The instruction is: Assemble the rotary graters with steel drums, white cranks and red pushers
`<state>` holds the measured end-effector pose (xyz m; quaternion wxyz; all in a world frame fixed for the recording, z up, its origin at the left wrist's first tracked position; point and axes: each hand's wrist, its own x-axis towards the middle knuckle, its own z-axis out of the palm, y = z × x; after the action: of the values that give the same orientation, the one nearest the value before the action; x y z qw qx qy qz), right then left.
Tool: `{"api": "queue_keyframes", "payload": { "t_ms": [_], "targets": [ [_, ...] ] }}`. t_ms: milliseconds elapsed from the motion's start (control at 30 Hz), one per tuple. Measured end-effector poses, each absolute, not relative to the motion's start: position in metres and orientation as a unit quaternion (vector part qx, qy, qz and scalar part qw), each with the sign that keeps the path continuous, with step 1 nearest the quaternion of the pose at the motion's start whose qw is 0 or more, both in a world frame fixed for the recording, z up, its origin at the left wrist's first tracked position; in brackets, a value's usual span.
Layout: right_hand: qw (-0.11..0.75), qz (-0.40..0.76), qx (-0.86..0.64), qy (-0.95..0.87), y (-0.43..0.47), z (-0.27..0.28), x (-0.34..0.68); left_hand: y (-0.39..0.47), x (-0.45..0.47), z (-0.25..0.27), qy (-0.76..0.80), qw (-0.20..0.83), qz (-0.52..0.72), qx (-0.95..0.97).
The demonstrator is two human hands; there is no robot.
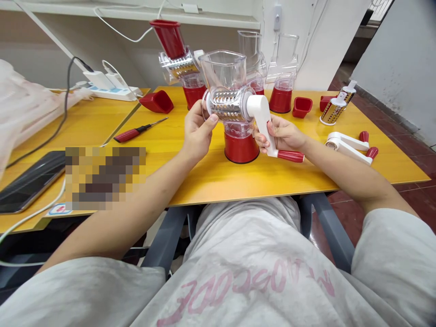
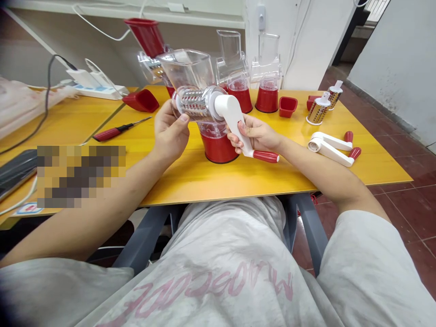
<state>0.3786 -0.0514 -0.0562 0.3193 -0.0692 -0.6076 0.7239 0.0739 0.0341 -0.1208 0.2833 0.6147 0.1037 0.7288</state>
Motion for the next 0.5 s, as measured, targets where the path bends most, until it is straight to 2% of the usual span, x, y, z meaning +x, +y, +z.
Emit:
{"api": "queue_keyframes", "payload": {
  "t_ms": [133,333,500],
  "targets": [
    [0.325,0.725,-0.074,-0.602,-0.053,-0.052,0.376,0.043,0.066,-0.117,0.119,0.287,0.732,0.606],
    [0.304,0.724,-0.091,-0.612,-0.071,-0.048,0.367,0.046,0.053,-0.116,0.133,0.356,0.697,0.609],
    [0.323,0.689,-0.092,-0.642,-0.083,-0.057,0.354,0.038,0.056,-0.113,0.169,0.343,0.707,0.595]
  ]
}}
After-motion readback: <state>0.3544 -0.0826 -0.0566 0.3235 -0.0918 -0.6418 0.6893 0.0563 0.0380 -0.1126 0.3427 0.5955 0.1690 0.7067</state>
